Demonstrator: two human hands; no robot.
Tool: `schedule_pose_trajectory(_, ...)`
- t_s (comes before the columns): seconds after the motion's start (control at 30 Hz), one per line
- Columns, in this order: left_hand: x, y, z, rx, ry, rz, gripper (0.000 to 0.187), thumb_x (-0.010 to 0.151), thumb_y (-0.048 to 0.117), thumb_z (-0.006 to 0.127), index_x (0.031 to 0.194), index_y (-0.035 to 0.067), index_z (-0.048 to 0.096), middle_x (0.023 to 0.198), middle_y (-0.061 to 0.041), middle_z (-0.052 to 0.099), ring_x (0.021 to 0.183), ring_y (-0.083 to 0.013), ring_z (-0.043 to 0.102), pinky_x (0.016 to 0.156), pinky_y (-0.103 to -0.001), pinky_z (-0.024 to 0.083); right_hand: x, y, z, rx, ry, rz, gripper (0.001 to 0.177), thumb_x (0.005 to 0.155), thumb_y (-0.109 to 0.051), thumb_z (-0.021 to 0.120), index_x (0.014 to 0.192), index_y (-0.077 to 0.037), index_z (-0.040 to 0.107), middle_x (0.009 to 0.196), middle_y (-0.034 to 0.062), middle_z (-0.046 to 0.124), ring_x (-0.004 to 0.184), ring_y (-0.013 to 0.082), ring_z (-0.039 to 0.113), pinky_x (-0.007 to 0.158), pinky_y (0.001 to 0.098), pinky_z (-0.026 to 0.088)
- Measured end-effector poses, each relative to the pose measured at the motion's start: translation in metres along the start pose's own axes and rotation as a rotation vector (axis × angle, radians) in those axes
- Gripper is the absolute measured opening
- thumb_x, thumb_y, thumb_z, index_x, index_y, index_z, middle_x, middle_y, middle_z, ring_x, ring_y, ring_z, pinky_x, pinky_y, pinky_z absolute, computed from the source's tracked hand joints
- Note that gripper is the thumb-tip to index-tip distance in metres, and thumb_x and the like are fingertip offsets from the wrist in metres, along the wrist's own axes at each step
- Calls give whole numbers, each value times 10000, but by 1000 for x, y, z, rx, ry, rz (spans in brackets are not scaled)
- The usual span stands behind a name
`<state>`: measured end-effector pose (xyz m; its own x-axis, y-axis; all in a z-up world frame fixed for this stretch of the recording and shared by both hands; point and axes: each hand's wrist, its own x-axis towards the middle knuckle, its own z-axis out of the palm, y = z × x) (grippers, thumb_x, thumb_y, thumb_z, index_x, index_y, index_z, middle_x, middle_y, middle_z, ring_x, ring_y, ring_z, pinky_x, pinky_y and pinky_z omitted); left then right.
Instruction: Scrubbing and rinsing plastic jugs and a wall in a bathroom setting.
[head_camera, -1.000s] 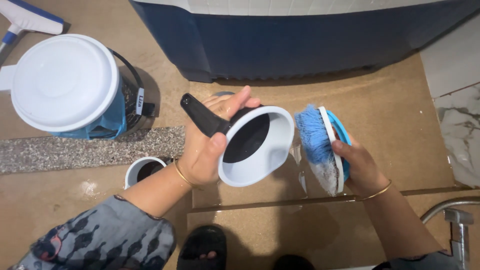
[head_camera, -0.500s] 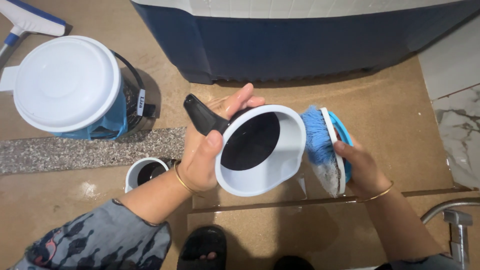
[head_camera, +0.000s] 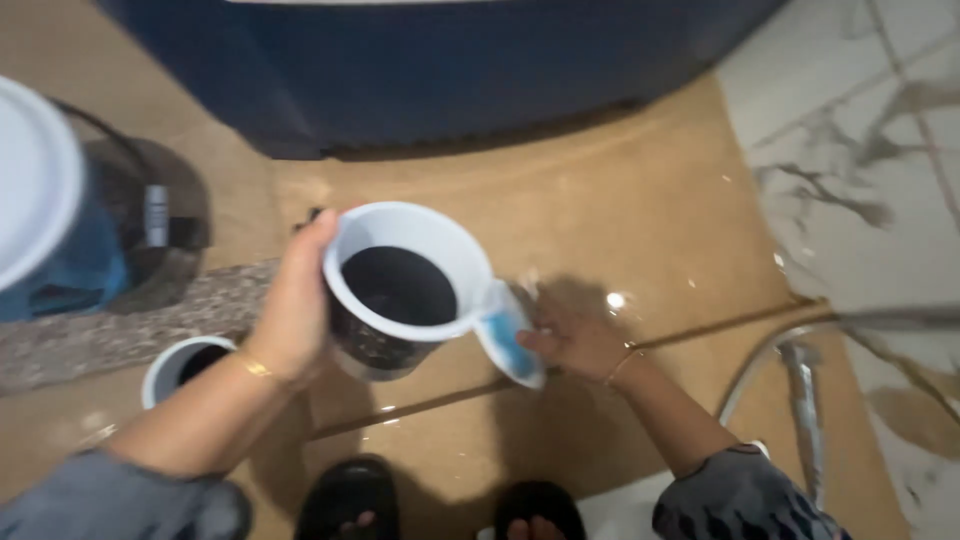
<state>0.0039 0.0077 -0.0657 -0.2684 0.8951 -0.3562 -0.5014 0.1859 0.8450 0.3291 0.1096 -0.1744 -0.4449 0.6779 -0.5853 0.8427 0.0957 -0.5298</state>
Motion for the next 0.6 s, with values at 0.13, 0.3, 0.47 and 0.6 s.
schedule_pose_trajectory(0.13, 4, -2, -15, 105, 60, -146, 539, 962, 425, 458, 1287, 24, 616, 1247, -96, 671, 1165, -215, 603, 1038, -406, 423, -53, 88, -50, 88, 295, -185, 365, 915, -194, 609, 1255, -92, 695, 1060, 179, 720, 967, 318, 702, 879, 397, 567)
schedule_pose_trajectory(0.3, 17, 1, -12, 89, 91, -375, 609, 945, 429, 412, 1341, -15, 542, 1328, -190, 625, 1236, -306, 566, 1085, -492, 419, -153, 263, -99, -545, 788, 125, 261, 880, -45, 630, 1106, -122, 734, 1162, 134, 729, 1119, 371, 672, 1017, 452, 539)
schedule_pose_trajectory(0.47, 26, 3, 12, 219, 148, -500, 659, 956, 506, 333, 1345, 26, 564, 1329, -185, 651, 1272, -311, 585, 1086, -508, 411, -168, 358, -83, -267, 691, 428, 467, 865, -257, 691, 1294, -81, 641, 1178, 209, 705, 1063, 394, 689, 899, 479, 545)
schedule_pose_trajectory(0.6, 38, -23, -24, 55, 101, -508, 754, 975, 629, 297, 1308, 30, 612, 1232, -151, 692, 1162, -288, 641, 1054, -475, 485, -115, 325, -69, -385, 582, 442, 606, 814, -358, 777, 1302, -28, 636, 1115, 256, 709, 1028, 436, 665, 870, 497, 531)
